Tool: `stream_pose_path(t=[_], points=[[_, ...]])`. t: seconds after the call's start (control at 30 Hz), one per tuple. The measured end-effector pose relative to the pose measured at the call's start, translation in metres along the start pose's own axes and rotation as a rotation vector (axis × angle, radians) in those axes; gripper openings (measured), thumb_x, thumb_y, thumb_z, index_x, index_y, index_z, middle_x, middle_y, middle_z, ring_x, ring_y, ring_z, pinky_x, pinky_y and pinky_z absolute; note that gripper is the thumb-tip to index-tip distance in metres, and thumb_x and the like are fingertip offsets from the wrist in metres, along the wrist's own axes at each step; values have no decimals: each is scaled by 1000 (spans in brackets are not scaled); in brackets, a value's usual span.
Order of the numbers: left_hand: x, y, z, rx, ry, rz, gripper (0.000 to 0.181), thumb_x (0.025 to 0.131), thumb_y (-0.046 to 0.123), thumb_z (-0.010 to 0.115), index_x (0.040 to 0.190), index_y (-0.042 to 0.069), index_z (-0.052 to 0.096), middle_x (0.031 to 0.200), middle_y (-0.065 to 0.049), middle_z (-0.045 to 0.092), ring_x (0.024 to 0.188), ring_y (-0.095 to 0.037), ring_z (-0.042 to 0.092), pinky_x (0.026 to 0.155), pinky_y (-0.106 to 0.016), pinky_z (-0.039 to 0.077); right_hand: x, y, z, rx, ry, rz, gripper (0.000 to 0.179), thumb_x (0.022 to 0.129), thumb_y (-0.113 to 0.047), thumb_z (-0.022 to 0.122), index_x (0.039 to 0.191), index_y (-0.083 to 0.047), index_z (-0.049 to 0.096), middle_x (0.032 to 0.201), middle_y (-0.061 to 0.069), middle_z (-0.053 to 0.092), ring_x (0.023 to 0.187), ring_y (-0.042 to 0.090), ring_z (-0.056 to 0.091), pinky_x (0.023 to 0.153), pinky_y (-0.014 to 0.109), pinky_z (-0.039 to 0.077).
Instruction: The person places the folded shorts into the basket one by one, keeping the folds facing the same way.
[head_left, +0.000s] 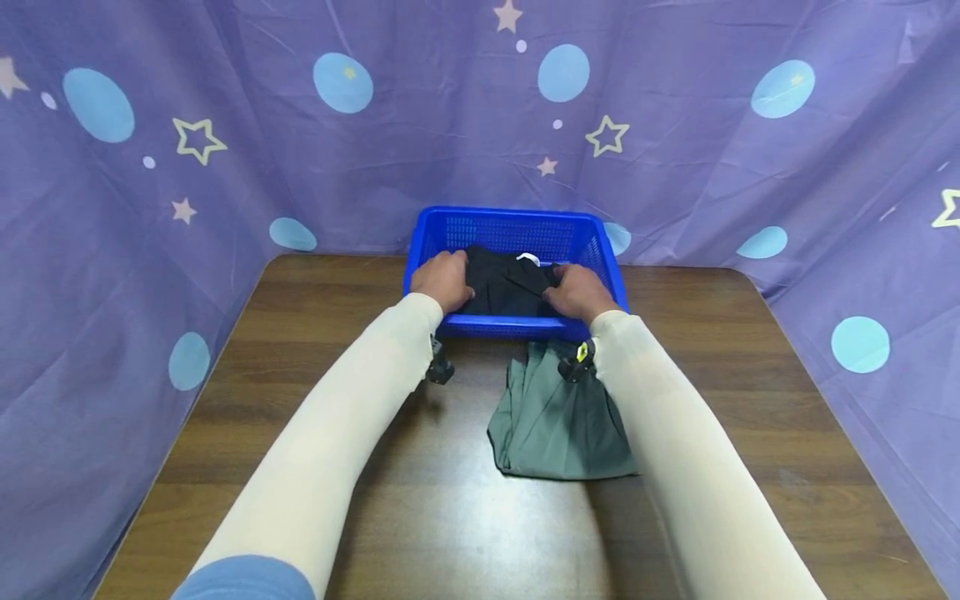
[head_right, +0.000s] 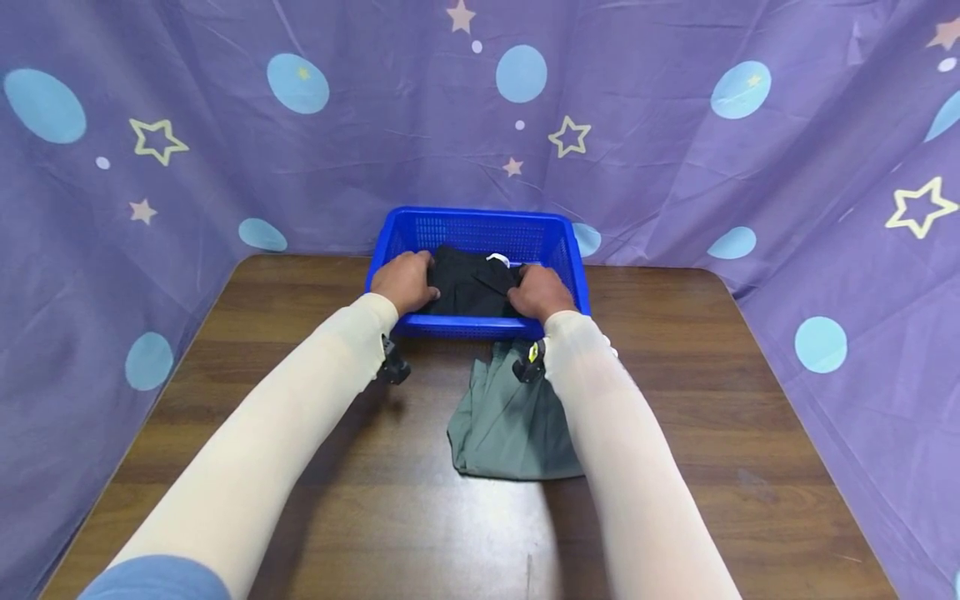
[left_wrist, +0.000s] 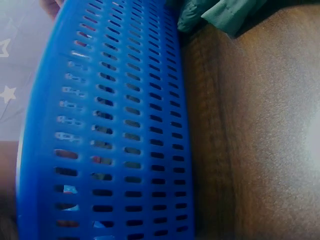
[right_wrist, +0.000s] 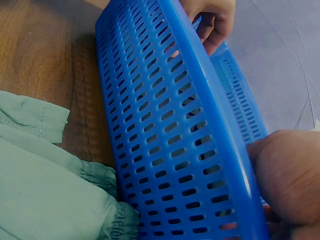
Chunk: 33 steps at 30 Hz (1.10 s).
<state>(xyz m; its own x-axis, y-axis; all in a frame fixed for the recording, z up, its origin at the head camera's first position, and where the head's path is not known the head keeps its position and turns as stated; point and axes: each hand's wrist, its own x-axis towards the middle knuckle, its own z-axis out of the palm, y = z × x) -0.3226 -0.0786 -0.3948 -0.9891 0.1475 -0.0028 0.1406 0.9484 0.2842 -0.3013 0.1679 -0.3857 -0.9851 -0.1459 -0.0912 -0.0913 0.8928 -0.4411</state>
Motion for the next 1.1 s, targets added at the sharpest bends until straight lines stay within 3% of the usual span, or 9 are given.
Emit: stream_pose_path(t=[0.27, 0.43, 0.7, 1.1], points=[[-8, 4, -12, -64, 2, 19, 49, 93, 33, 76, 133, 10, 61, 130, -14, 63, 122, -33, 59, 96, -52, 49, -5, 5, -8, 13, 19, -26, 53, 94, -25, 59, 140, 0, 59, 136, 21, 62, 128, 42, 55, 108, 51, 41], [-14, 9, -21, -75, 34, 77, 48, 95, 36, 73, 135, 12, 61, 130, -12, 63, 122, -31, 59, 95, -50, 49, -11, 7, -18, 33, 53, -48, 50, 95, -24, 57, 139, 0, 60, 129, 21, 67, 125, 40, 59, 106, 50, 43], [-31, 27, -33, -92, 67, 151, 46, 98, 38, 70, 135, 13, 61, 132, -9, 63, 123, -28, 58, 98, -48, 48, -26, 8, -31, 89, 65, -70, 52, 98, -24, 59, 143, 1, 55, 128, 24, 66, 122, 38, 60, 106, 50, 43], [-54, 51, -37, -87, 81, 242, 47, 98, 42, 68, 136, 15, 61, 132, -8, 63, 121, -29, 60, 97, -48, 49, -52, 15, -42, 113, 112, -111, 49, 99, -25, 59, 143, -2, 56, 128, 22, 66, 120, 39, 62, 103, 51, 45]])
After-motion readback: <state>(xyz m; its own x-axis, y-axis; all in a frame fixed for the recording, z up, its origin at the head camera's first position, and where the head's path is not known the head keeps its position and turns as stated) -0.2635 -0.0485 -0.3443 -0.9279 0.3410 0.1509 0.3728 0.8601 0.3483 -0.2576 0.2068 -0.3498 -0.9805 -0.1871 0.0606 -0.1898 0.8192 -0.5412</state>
